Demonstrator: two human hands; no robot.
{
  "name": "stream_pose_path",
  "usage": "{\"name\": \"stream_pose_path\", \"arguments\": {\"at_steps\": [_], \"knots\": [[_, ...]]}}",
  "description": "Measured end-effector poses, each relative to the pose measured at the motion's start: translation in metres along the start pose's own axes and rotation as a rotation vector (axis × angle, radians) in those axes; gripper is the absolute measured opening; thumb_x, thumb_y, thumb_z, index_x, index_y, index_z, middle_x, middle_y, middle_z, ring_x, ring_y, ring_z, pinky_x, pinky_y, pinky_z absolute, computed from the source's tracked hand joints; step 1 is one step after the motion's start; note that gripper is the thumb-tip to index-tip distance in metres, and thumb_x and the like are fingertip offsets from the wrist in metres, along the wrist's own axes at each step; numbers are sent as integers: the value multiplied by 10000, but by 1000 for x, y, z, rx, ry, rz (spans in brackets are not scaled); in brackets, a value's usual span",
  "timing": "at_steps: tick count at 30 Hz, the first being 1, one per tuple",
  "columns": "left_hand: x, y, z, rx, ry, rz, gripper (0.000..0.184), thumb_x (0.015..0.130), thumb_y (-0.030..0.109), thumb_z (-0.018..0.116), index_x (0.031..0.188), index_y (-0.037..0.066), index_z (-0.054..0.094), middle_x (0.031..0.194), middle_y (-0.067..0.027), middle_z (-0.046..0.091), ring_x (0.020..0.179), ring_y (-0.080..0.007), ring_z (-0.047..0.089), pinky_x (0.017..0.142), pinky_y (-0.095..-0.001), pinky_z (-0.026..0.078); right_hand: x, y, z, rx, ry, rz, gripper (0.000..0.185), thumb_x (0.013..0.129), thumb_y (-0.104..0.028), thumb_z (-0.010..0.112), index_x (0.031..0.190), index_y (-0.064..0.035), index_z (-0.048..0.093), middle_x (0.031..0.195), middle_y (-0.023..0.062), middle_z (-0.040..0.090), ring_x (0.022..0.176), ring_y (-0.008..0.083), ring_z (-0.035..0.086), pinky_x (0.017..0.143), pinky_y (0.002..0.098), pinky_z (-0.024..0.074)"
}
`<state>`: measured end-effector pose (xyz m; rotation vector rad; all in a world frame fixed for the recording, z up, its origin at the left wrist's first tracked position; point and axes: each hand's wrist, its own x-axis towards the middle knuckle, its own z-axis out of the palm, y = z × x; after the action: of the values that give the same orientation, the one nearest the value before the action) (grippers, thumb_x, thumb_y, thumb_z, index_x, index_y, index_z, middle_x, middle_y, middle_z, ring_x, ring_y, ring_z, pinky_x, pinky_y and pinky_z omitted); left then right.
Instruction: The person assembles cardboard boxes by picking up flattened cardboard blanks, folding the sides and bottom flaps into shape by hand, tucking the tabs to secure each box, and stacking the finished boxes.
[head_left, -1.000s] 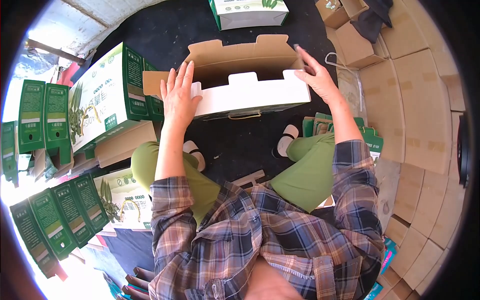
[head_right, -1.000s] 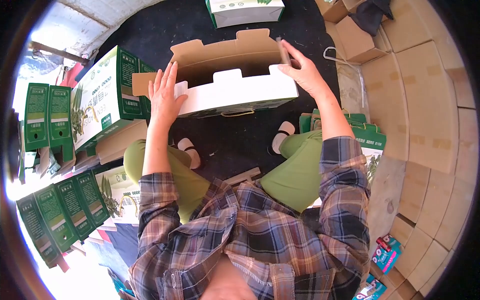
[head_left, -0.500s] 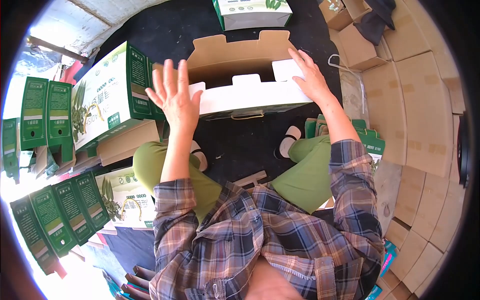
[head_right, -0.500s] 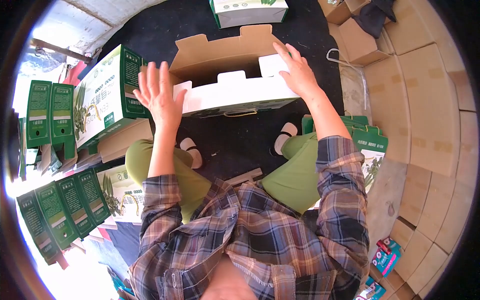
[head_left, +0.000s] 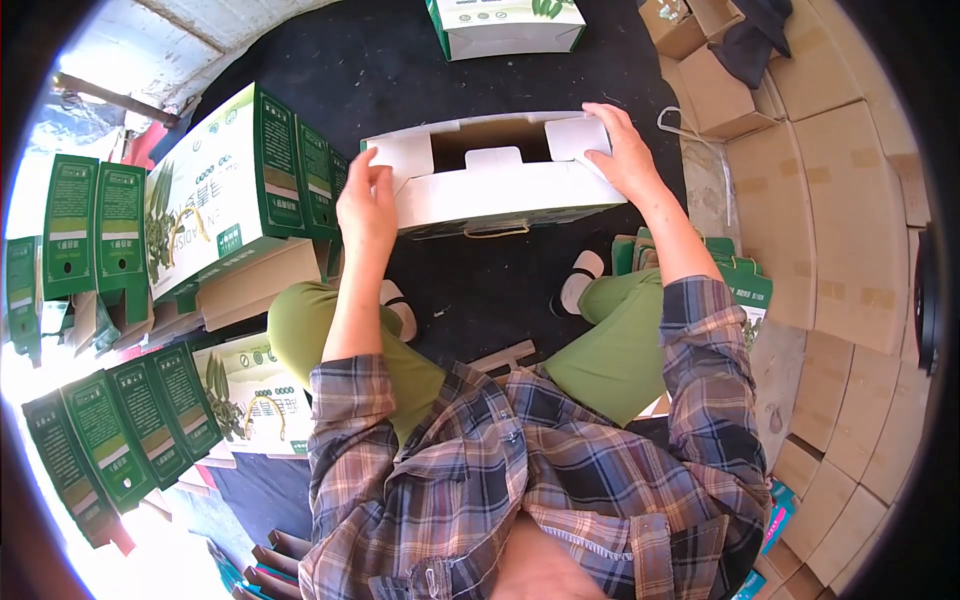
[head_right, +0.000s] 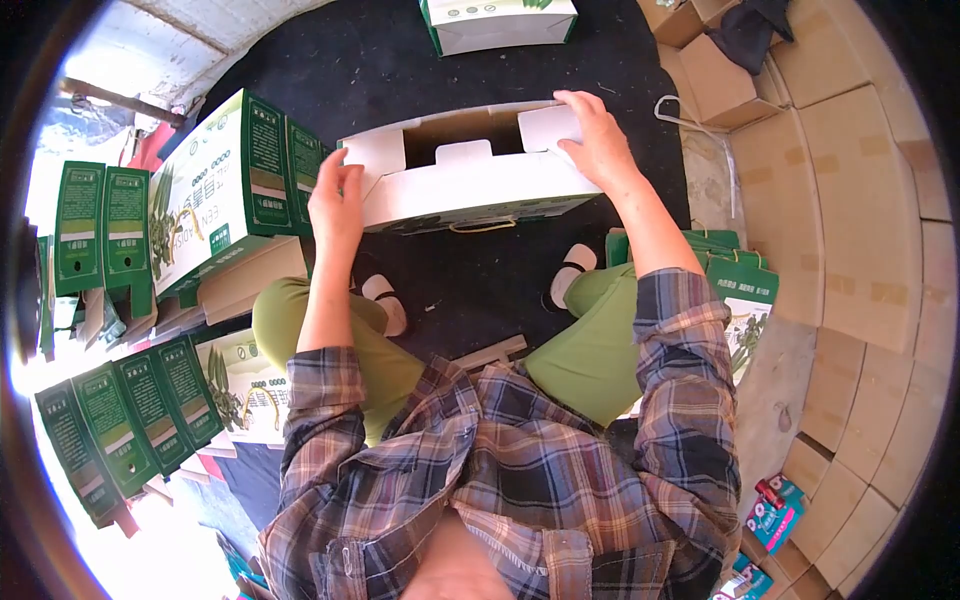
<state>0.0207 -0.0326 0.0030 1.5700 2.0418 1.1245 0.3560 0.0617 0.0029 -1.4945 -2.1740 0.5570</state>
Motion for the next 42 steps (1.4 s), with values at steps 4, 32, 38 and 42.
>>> {"name": "stream_pose_path", "arguments": {"at_steps": [4, 32, 38, 42], "knots": [[14, -18, 4, -224, 67, -190, 374, 875, 171, 598, 1215, 35, 518, 1018, -144, 636, 941, -268, 613, 809, -359, 476, -1, 5, 2, -63, -26, 23, 504, 752, -27, 665, 1224, -151, 542, 1360, 103, 425, 1188, 318, 482, 1006, 387, 398], [21, 17, 22, 446, -138, 0, 570, 665, 276, 791, 1182, 159, 581, 1270, -79, 453, 1186, -322, 420, 865, -407, 484, -4, -16, 19, -299, 105, 101, 521, 751, -340, 728, 1187, -110, 559, 1193, 130, 475, 1051, 307, 508, 868, 390, 465], [38, -37, 1, -253, 73, -419, 309, 859, 295, 628, 1007, 25, 656, 694, -21, 618, 699, -186, 591, 677, -316, 477, -4, 53, 18, 650, 106, 621, 393, 939, -396, 474, 1033, -50, 634, 853, 84, 633, 770, 203, 596, 677, 336, 469], [21, -89, 9, -595, -162, -855, 515, 864, 418, 627, 1185, 23, 544, 904, -82, 630, 776, -179, 576, 702, -332, 483, -25, 96, 45, 728, -257, 871, 628, 901, -559, 475, 1165, 2, 571, 1081, 138, 620, 975, 219, 592, 823, 344, 468]]}}
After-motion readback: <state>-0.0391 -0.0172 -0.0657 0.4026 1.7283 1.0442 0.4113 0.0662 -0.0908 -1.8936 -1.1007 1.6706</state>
